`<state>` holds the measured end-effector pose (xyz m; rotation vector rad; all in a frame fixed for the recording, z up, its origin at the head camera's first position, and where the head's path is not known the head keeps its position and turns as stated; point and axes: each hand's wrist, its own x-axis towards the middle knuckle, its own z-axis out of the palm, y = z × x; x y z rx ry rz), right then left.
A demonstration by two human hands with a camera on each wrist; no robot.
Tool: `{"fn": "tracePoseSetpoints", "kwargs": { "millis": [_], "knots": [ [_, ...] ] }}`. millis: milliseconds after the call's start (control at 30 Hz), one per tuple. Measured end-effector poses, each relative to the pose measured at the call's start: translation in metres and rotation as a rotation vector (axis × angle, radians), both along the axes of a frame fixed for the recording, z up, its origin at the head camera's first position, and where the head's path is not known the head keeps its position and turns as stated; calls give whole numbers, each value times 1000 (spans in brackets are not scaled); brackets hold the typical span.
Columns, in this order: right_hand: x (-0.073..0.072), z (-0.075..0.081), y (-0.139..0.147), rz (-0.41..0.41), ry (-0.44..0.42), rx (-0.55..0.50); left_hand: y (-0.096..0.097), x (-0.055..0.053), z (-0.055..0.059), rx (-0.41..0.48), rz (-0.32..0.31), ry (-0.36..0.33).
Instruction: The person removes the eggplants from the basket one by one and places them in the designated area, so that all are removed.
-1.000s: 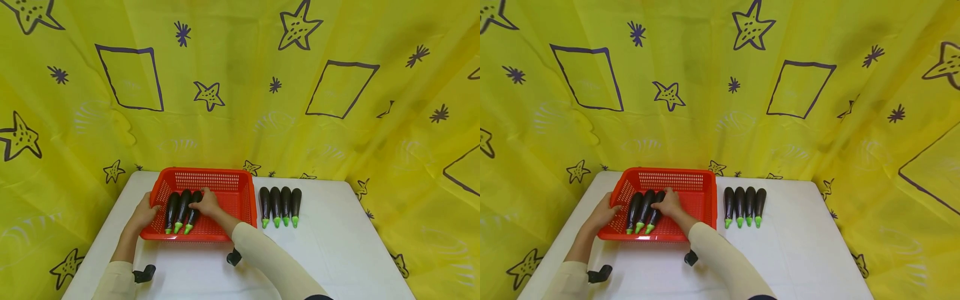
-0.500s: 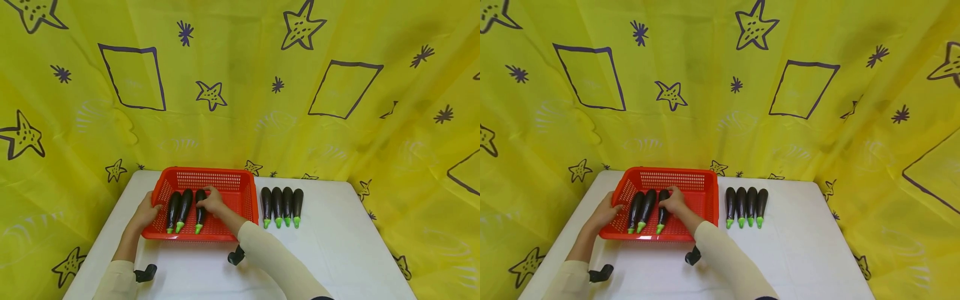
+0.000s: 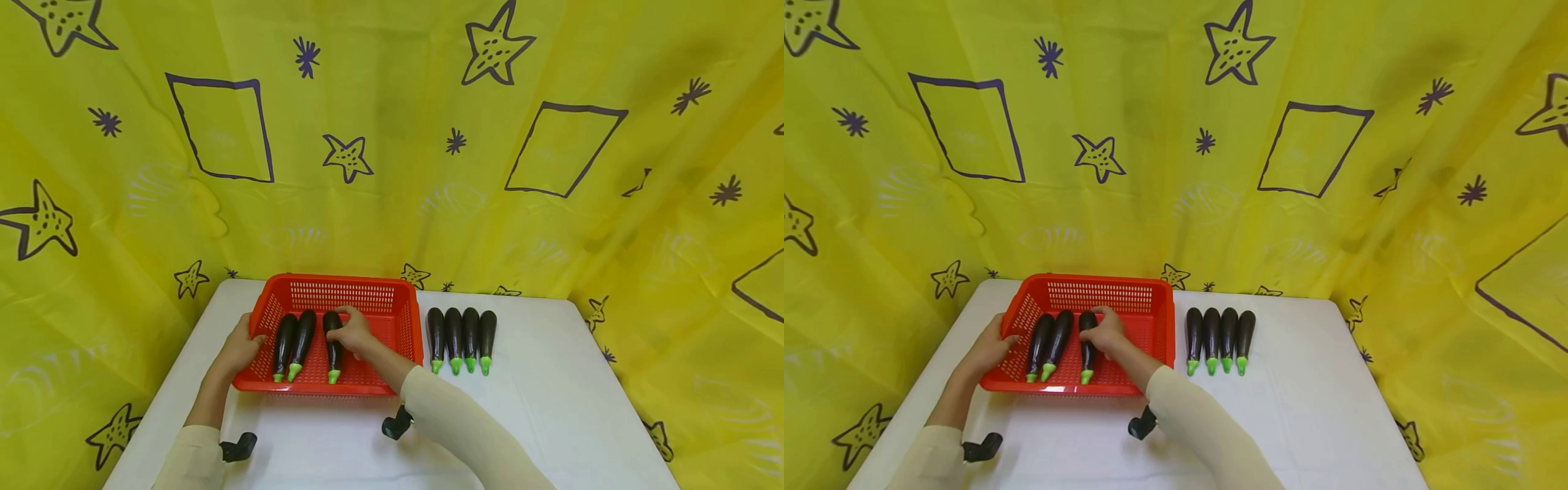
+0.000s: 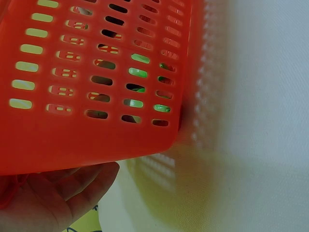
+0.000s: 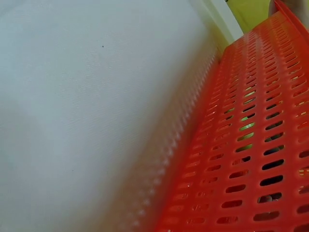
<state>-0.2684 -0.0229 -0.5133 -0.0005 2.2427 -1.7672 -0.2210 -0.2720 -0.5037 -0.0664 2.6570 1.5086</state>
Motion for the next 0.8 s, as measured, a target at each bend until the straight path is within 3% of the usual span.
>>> {"fn": "tracePoseSetpoints", "kwargs": {
  "millis": [233, 533, 800],
  "knots": [
    [8, 12, 14, 4, 0, -66, 0, 0, 0, 1, -3, 2],
    [8, 16, 36, 28, 30, -133, 1, 0, 0, -15, -4, 5],
    [10, 26, 52, 0, 21, -165, 0, -1, 0, -12, -9, 6]
  ]
}}
